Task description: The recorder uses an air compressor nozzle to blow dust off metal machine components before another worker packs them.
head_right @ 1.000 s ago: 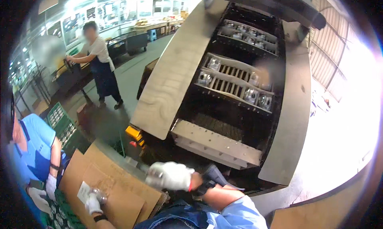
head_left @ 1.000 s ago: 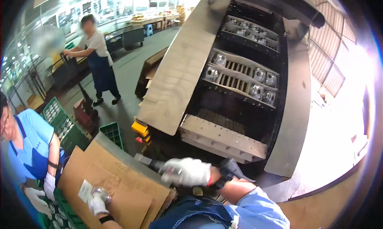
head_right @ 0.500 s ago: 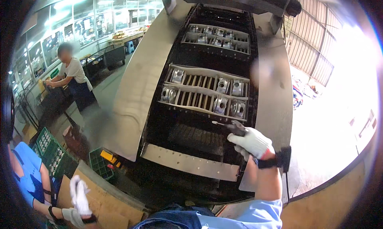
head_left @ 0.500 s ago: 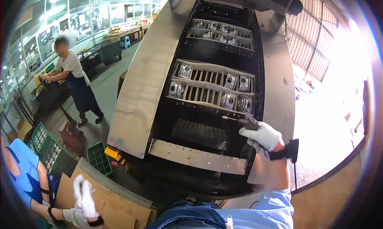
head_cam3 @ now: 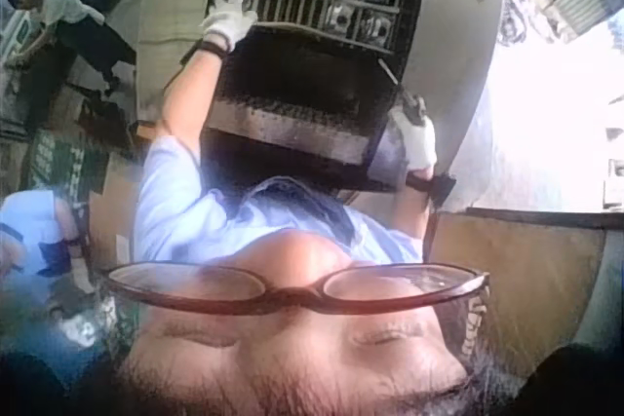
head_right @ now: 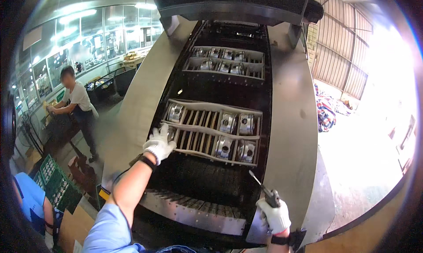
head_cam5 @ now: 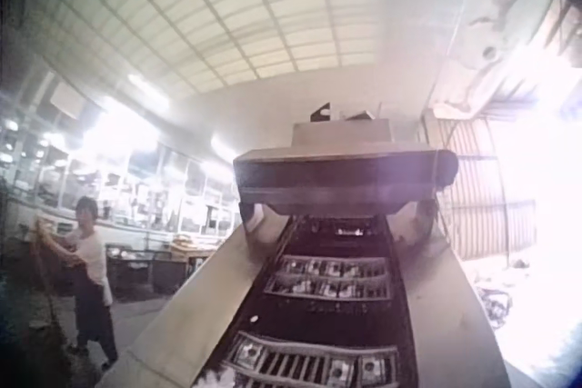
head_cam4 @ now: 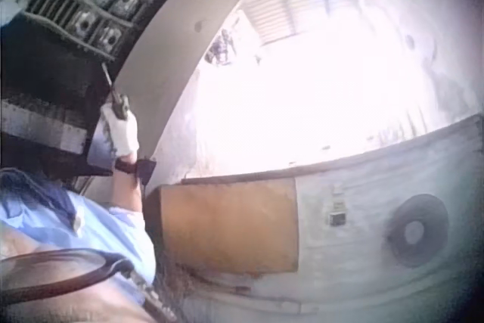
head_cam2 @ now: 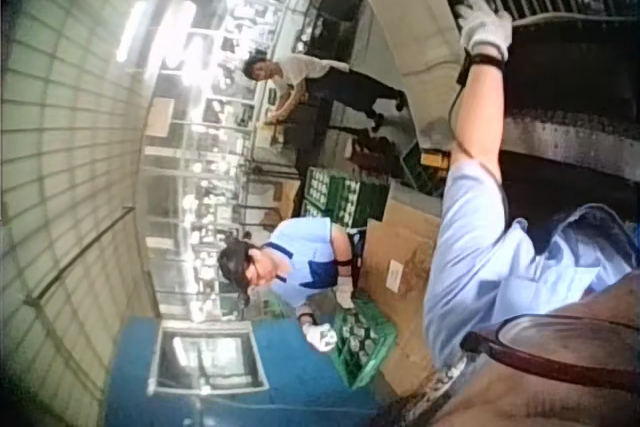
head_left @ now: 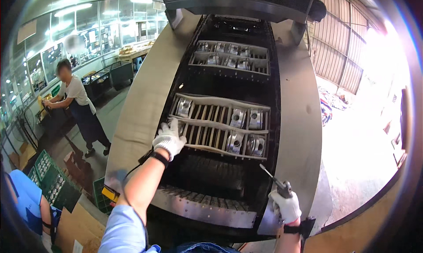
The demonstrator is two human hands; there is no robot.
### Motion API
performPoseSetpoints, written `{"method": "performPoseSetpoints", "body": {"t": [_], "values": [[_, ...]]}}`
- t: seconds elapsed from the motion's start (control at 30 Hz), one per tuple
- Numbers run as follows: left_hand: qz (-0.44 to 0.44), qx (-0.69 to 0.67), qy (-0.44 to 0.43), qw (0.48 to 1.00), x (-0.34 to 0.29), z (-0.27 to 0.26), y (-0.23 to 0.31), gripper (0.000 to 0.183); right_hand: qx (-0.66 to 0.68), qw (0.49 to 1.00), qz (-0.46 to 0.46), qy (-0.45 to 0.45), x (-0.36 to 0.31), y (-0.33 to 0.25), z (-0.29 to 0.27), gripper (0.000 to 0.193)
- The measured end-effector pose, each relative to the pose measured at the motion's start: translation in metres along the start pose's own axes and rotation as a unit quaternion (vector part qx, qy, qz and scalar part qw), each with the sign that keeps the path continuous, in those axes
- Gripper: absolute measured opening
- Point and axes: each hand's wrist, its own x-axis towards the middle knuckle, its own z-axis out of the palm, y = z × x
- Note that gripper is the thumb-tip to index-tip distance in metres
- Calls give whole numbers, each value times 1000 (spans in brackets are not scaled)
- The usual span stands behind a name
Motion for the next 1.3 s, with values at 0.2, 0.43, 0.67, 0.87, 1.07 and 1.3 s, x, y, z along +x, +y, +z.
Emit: {"method": "performPoseSetpoints", "body": {"t": [0.2,0.43,0.67,0.87,1.07,1.3], "values": [[-40,40,93,994,13,28,27,54,17,999,-37,3,13,17,0,15],[156,-235,283,917,-5,19,14,51,72,997,-40,-2,3,6,22,11],[-216,-929,-263,144,-85,1,2,61,123,957,-7,-264,-41,-18,97,14],[-195,-933,-256,159,-133,18,-45,65,129,888,28,-440,-36,-4,148,18],[-265,-927,-192,181,-163,3,-107,61,-23,901,-25,-432,-71,-3,194,19],[-267,-932,-139,204,-213,-24,-156,49,-25,798,20,-602,-75,-11,223,17]]}}
